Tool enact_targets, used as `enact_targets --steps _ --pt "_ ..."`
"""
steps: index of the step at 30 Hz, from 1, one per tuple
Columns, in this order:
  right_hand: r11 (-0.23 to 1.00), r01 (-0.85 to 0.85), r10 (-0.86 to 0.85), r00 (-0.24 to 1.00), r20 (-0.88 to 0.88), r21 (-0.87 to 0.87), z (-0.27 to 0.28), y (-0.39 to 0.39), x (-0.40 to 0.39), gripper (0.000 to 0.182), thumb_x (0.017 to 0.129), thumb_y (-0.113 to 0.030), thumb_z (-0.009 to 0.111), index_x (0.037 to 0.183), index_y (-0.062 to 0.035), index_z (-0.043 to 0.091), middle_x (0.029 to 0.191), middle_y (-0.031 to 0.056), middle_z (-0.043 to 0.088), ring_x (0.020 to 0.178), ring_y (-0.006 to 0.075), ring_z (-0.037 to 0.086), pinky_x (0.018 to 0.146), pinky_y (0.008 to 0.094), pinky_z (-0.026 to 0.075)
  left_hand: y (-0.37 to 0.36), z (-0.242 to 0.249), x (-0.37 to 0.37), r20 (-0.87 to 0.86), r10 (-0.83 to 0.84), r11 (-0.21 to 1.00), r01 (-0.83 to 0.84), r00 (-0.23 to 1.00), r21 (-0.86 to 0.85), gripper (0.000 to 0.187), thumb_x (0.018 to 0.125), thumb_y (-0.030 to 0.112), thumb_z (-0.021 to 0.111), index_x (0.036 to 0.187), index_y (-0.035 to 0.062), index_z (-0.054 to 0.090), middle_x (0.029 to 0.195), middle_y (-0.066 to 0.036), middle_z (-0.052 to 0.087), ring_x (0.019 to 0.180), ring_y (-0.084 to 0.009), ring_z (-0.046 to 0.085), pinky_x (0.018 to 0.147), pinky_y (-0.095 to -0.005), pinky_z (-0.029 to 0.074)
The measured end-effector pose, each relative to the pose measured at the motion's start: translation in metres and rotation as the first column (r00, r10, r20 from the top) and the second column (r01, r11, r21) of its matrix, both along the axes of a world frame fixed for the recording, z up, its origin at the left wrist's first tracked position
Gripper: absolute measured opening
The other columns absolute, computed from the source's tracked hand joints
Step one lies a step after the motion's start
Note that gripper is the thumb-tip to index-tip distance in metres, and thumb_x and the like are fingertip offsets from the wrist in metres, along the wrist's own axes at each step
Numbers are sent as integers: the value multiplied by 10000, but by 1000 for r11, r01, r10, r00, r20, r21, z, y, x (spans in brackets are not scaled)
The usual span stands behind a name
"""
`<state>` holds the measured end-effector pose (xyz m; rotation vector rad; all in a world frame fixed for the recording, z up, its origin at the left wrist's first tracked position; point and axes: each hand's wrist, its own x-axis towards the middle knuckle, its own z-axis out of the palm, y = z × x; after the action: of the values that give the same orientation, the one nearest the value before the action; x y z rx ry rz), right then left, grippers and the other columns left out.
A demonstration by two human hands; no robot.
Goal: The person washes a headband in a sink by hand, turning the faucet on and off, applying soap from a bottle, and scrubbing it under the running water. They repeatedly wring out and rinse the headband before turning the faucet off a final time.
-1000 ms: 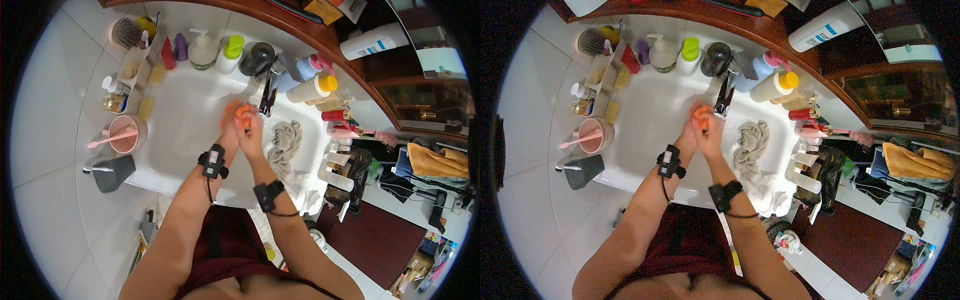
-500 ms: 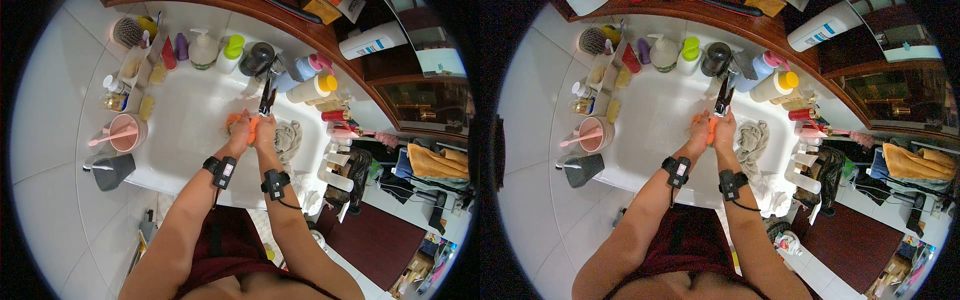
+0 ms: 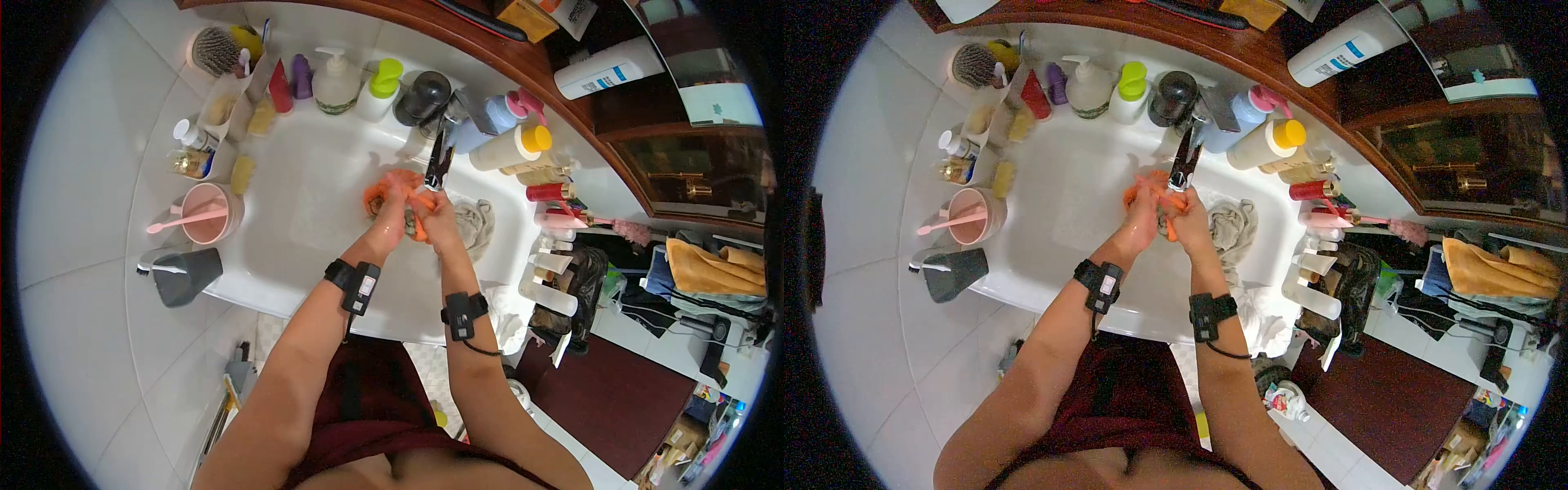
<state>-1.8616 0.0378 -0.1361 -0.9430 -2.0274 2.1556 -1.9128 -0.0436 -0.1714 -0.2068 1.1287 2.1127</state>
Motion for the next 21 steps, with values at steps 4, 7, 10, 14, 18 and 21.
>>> enact_targets --steps 4,7,10,14,18,21 --pt "995 -34 32 999 25 97 45 -23 8 196 847 -48 601 1037 -45 552 941 41 623 763 94 563 684 219 459 -15 -40 -18 319 -104 803 -110 942 586 716 837 694 255 1046 50 490 971 -81 525 887 -198 481 909 -382 385" --pt "980 -67 76 996 -41 186 56 -44 22 133 835 -67 617 963 -44 591 873 51 633 697 122 570 622 258 472 -10 -54 -27 174 -201 619 -13 964 786 648 833 680 338 978 72 512 867 -23 504 749 -149 453 743 -312 424" --pt "833 -61 120 990 -72 549 40 -49 24 162 829 -193 632 858 -34 620 780 111 631 617 223 596 571 330 472 8 2 -20 206 187 979 -200 960 41 531 841 645 389 868 126 498 825 26 492 710 -100 452 675 -331 442" --pt "654 12 -23 1000 4 756 31 -40 4 318 833 -338 591 806 -22 623 714 195 599 624 356 590 565 395 465 5 -5 -5 141 169 888 -212 976 407 349 905 464 470 915 118 518 900 45 516 776 -71 468 651 -238 425" --pt "680 -33 -133 977 168 732 14 -24 -4 349 868 -386 541 871 -51 637 715 157 616 660 269 596 627 336 465 18 -8 -1 374 290 913 -372 881 168 363 909 466 451 991 117 506 857 24 521 737 -99 492 639 -264 457" --pt "878 -20 -38 993 111 479 -15 -4 3 385 889 -421 512 992 -64 615 812 89 633 745 180 595 710 285 456 3 1 -5 226 151 985 -166 962 49 376 918 463 434 1019 108 501 879 -14 548 757 -122 531 645 -292 486"
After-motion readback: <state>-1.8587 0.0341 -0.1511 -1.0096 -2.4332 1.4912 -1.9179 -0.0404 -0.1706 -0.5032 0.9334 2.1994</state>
